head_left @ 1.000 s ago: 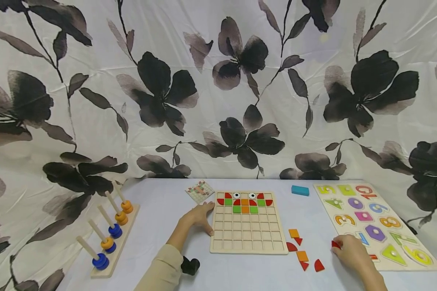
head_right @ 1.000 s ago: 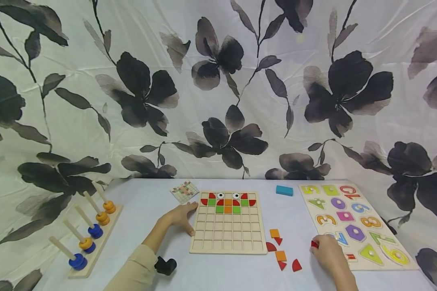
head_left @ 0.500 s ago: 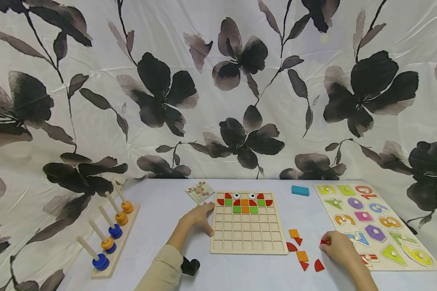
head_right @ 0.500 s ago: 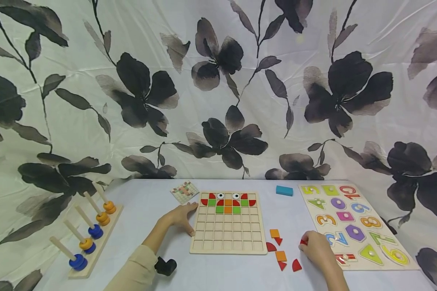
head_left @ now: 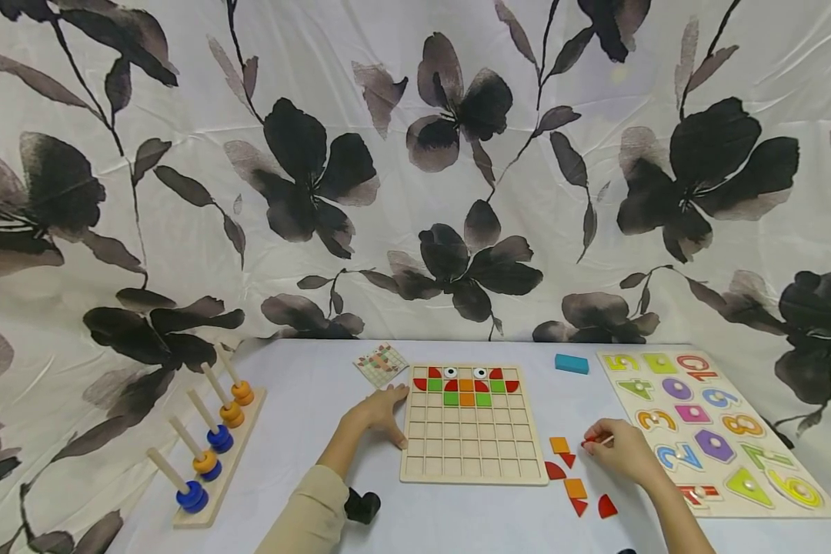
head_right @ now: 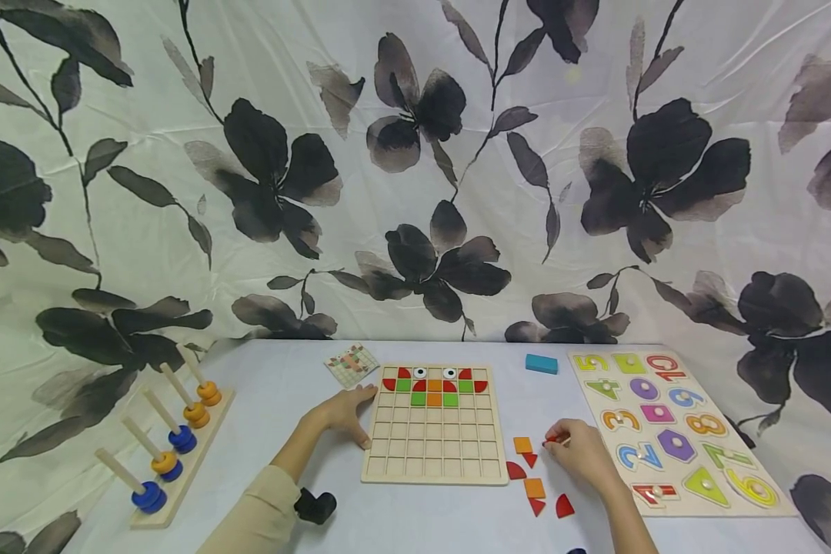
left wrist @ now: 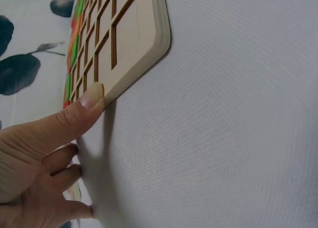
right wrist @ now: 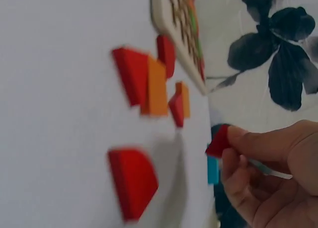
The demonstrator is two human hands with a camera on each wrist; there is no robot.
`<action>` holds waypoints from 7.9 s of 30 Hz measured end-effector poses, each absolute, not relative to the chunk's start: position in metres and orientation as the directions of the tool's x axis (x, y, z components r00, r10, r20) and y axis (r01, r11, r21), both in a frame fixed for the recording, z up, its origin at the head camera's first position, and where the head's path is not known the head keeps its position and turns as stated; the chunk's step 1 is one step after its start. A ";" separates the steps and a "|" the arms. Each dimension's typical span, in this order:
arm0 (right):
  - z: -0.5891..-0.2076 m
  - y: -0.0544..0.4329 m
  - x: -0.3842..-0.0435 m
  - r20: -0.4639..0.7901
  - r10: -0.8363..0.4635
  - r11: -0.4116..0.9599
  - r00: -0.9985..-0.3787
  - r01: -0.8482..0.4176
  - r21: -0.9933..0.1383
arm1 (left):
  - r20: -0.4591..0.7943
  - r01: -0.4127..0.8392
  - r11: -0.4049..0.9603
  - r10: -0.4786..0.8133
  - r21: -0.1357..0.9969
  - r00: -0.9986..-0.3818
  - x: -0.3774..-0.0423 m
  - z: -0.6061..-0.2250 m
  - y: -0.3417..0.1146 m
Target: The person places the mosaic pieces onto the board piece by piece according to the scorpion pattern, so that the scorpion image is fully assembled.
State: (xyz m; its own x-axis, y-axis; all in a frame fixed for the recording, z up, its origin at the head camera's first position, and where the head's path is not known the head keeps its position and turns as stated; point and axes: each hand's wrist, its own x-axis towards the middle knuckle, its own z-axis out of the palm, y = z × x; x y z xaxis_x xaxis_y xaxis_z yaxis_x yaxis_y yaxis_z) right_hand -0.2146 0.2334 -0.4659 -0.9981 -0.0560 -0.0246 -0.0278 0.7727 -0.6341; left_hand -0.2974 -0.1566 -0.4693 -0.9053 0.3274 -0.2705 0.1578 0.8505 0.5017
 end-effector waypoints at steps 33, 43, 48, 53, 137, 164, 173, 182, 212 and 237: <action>-0.462 0.140 -0.291 0.108 -0.337 0.493 -0.935 -0.272 -0.826 | -0.281 0.156 0.857 0.325 0.491 -0.903 -0.299 -0.469 -0.156; -0.473 0.127 -0.304 0.140 -0.371 0.510 -0.918 -0.327 -0.796 | -0.278 0.152 0.853 0.323 0.499 -0.905 -0.298 -0.469 -0.156; -0.477 0.122 -0.307 0.125 -0.353 0.555 -0.927 -0.315 -0.770 | -0.283 0.142 0.853 0.317 0.503 -0.905 -0.298 -0.470 -0.157; -0.481 0.119 -0.309 0.114 -0.330 0.561 -0.937 -0.292 -0.774 | -0.291 0.135 0.853 0.315 0.504 -0.903 -0.297 -0.469 -0.156; -0.471 0.229 -0.226 -0.083 -0.385 0.656 -0.919 -0.209 -0.725 | -0.274 0.159 0.855 0.327 0.494 -0.904 -0.299 -0.471 -0.159; -0.480 0.192 -0.196 0.013 -0.357 0.723 -0.934 -0.286 -0.629 | -0.275 0.165 0.856 0.331 0.490 -0.903 -0.299 -0.471 -0.156; -0.481 0.188 -0.195 0.023 -0.306 0.750 -0.952 -0.256 -0.610 | -0.276 0.160 0.859 0.325 0.486 -0.904 -0.298 -0.470 -0.156; -0.483 0.190 -0.195 0.042 -0.261 0.791 -0.964 -0.239 -0.564 | -0.248 0.189 0.849 0.345 0.493 -0.905 -0.297 -0.469 -0.157; -0.476 0.202 -0.208 -0.017 -0.367 0.683 -0.930 -0.257 -0.683 | -0.255 0.178 0.845 0.343 0.504 -0.904 -0.299 -0.471 -0.158; -0.448 0.126 -0.274 0.125 -0.356 0.342 -0.926 -0.254 -0.905 | -0.251 0.174 0.842 0.339 0.510 -0.907 -0.296 -0.468 -0.157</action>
State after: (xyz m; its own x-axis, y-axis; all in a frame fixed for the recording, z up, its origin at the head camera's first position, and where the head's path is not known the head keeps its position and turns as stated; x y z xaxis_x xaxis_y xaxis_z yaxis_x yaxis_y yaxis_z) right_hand -0.2739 0.1265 -0.4482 -0.9260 -0.3561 0.1254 -0.2539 0.3415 -0.9049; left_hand -0.2959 -0.1570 -0.4679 -0.9066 0.3392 -0.2510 0.1740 0.8424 0.5100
